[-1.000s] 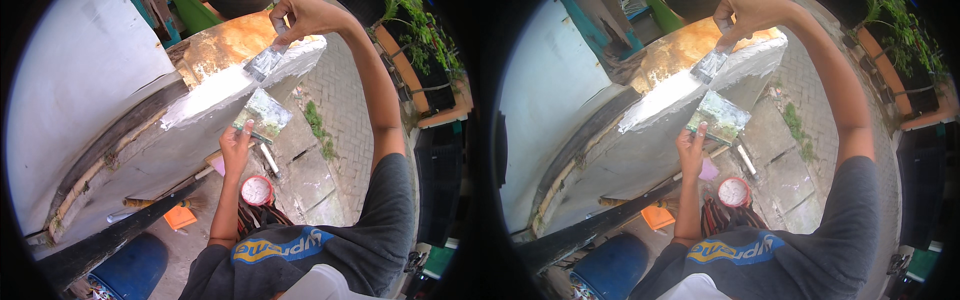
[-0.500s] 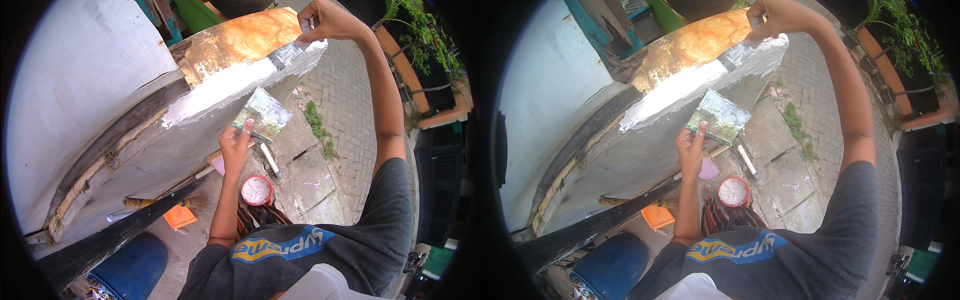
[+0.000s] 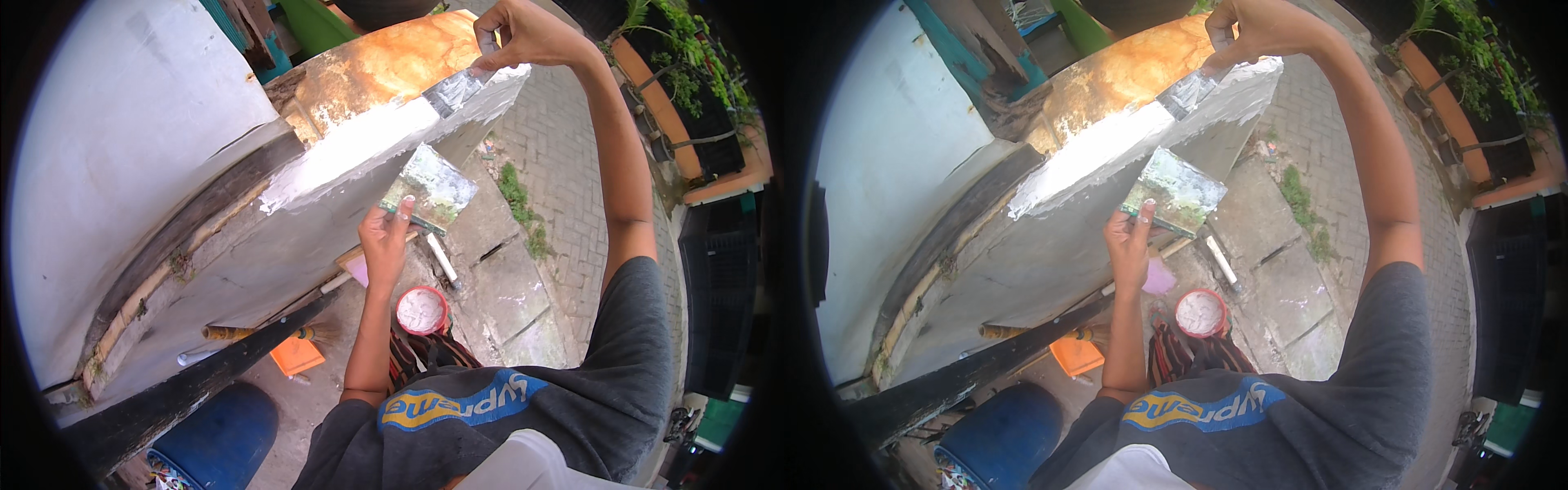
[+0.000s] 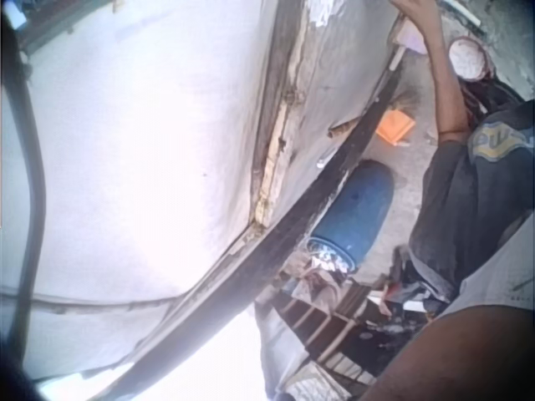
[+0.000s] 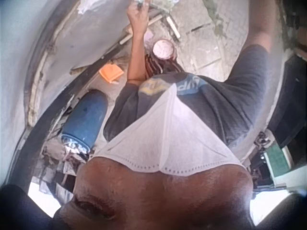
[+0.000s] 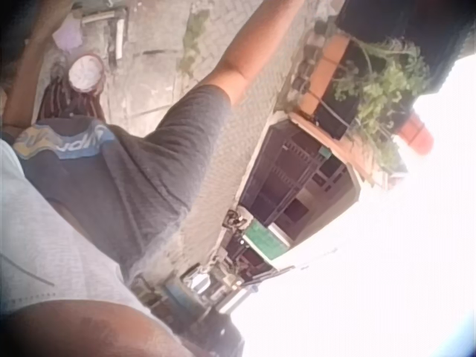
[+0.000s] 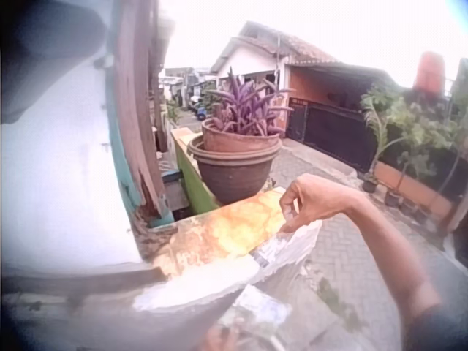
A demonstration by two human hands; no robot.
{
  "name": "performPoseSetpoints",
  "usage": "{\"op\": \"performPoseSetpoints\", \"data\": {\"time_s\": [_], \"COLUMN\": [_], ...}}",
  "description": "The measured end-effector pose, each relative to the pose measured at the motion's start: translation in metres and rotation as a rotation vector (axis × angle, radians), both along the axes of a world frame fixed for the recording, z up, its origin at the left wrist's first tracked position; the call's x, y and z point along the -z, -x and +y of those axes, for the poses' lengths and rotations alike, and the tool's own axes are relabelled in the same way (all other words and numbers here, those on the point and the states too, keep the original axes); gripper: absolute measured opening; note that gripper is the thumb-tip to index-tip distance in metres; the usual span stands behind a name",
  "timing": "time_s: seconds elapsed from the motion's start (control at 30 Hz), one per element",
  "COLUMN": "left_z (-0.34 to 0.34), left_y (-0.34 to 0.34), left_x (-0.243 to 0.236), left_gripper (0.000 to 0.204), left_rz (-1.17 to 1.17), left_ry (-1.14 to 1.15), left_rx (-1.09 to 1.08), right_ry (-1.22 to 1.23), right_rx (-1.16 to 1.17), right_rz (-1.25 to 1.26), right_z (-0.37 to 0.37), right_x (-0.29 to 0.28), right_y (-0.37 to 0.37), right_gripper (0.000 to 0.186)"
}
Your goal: The person uses a trowel to scoop white plaster from a container and applies it to a curved wall surface. They repeatedly smooth and spread the plaster along the wall edge, working from left to right.
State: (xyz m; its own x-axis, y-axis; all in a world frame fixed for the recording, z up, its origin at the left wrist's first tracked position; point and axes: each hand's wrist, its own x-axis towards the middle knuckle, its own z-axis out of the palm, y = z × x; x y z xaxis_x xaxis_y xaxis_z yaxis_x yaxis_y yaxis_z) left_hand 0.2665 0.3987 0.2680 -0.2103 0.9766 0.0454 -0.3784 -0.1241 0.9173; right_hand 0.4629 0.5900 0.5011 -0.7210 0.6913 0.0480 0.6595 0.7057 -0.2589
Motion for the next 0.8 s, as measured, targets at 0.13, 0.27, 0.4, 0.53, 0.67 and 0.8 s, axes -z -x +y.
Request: {"op": "performPoseSetpoints", "data": {"time_s": [0.13,0.27,0.4,0.53,0.67,0.8], "left_z": [0.000,-0.004,-0.013,-0.018,-0.019,-0.020], "left_y": [0.001,0.008,0.022,0.026,0.024,0.016], "left_x": [-0.003,0.002,0.017,0.032,0.044,0.041], "left_gripper": [0.019,0.019,0.019,0.018,0.017,0.016], "left_rz": [-0.004,0.018,0.034,0.023,0.001,-0.003], "left_ry": [0.016,0.026,0.069,0.117,0.131,0.142], "left_rx": [0.004,0.010,-0.030,0.004,0.008,-0.007], "right_ry": [0.033,-0.092,-0.386,-0.548,-0.650,-0.684], "right_rx": [0.184,0.234,0.036,-0.030,0.000,0.014], "right_rz": [-0.037,0.036,0.090,0.149,0.151,0.201], "right_z": [0.000,-0.007,-0.069,-0.119,-0.126,-0.125], "right_x": [-0.010,0.000,0.022,0.058,0.078,0.090], "right_y": [-0.023,-0.045,0.006,0.022,0.020,0.016], "right_gripper": [0.031,0.030,0.026,0.020,0.022,0.025]}}
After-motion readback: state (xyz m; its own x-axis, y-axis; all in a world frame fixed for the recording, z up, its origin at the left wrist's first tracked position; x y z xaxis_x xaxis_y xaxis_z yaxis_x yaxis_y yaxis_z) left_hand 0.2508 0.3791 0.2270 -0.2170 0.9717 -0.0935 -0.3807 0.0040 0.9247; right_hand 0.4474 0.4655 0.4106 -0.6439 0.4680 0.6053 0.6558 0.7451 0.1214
